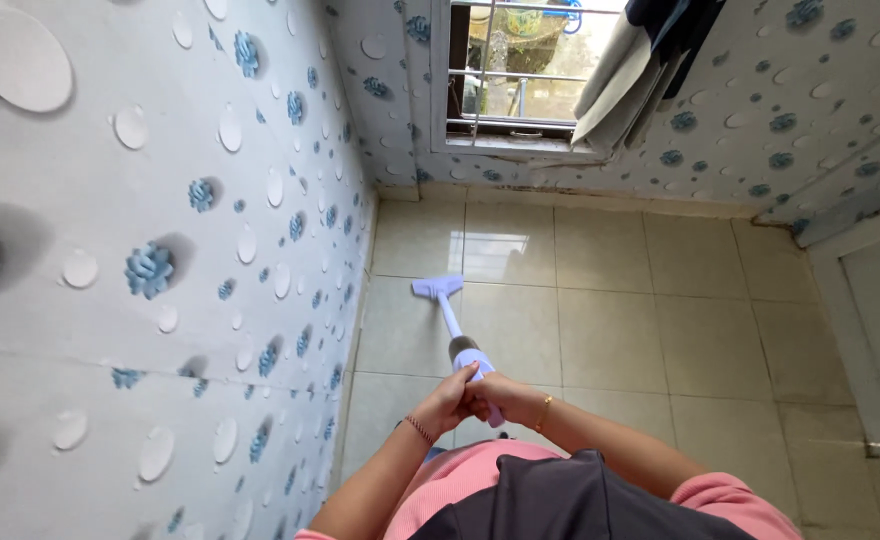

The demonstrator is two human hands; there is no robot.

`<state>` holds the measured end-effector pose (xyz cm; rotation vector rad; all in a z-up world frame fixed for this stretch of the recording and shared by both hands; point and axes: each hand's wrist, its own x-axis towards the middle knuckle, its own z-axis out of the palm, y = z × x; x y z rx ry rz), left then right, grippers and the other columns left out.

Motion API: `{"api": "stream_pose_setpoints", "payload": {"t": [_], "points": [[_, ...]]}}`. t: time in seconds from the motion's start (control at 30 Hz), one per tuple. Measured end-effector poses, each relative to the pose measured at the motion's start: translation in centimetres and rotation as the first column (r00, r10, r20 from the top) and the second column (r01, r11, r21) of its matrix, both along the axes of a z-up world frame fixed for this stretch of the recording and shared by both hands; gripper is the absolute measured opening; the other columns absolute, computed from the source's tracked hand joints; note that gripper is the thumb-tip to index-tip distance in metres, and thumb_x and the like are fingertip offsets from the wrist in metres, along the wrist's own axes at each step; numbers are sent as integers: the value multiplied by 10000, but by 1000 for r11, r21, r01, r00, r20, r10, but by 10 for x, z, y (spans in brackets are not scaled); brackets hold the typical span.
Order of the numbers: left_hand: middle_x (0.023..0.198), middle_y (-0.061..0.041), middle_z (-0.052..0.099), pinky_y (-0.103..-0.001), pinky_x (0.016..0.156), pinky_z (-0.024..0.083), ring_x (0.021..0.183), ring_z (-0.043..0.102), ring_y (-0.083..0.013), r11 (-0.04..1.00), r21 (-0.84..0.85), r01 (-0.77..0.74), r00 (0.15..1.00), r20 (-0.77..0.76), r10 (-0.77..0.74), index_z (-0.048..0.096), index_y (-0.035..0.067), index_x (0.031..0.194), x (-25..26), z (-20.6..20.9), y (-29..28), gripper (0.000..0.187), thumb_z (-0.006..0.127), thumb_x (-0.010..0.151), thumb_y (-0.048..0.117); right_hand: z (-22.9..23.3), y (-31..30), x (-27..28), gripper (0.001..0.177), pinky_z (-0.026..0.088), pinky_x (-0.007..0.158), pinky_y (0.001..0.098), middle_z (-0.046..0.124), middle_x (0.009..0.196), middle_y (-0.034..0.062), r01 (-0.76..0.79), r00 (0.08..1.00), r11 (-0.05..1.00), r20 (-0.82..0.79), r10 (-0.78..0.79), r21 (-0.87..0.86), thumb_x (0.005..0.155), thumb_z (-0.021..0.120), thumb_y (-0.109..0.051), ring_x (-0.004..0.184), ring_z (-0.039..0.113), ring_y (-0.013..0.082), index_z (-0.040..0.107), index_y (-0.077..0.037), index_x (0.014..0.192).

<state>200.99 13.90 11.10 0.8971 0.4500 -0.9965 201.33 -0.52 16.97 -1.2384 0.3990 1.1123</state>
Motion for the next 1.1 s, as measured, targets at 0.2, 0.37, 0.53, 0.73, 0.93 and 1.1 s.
{"api": "stream_pose_setpoints", "payload": {"t": [0.2, 0.37, 0.53, 0.73, 0.93, 1.1], "points": [[936, -113, 651, -393, 770, 581, 785, 650, -223, 982, -187, 19, 1000, -20, -23, 574, 24, 1170, -13, 36, 69, 462, 404, 1098, 448, 25, 48, -13, 149, 321, 449, 274, 471, 621, -3, 45, 992, 996, -118, -35, 81, 890, 618, -105, 497, 415, 110, 547, -71, 764], [944, -118, 675, -391, 808, 592, 817, 667, -223, 984, -174, 32, 999, -9, -34, 589, 2, 1167, 6, 24, 117, 480, 417, 1096, 445, 6, 100, 3, 162, 317, 438, 283, 462, 605, 15, 43, 998, 999, -55, -41, 33, 885, 627, -119, 483, 411, 124, 536, -65, 763], [912, -81, 700, -371, 753, 585, 787, 674, -205, 995, -104, -3, 1000, -10, 2, 623, 38, 1153, 45, -41, 144, 464, 433, 1073, 454, -58, 140, 35, 177, 358, 437, 312, 487, 591, 49, 62, 997, 998, 38, -62, -10, 882, 619, -146, 472, 464, 166, 543, -40, 762], [809, -80, 693, -365, 645, 571, 668, 658, -218, 999, 36, 24, 999, 39, -25, 631, 37, 1114, 59, -71, 170, 495, 477, 1060, 505, -58, 172, 44, 177, 388, 465, 317, 558, 621, 45, 88, 992, 996, 94, -87, -1, 898, 627, -177, 490, 495, 159, 593, -35, 798], [814, -114, 685, -401, 688, 602, 708, 686, -243, 987, -125, 105, 994, 38, -101, 628, -1, 1086, 36, -14, 212, 526, 457, 1058, 495, -14, 191, 23, 184, 336, 429, 298, 503, 591, 46, 48, 999, 999, -9, -48, 11, 889, 646, -148, 469, 485, 150, 562, -34, 772], [871, -150, 693, -453, 727, 607, 752, 697, -277, 982, -151, 115, 993, 2, -116, 624, -19, 1094, 39, 21, 236, 489, 465, 1060, 442, -10, 212, 22, 187, 349, 428, 320, 502, 573, 72, 67, 997, 997, 38, -69, 44, 848, 661, -137, 450, 466, 170, 572, -17, 735]]}}
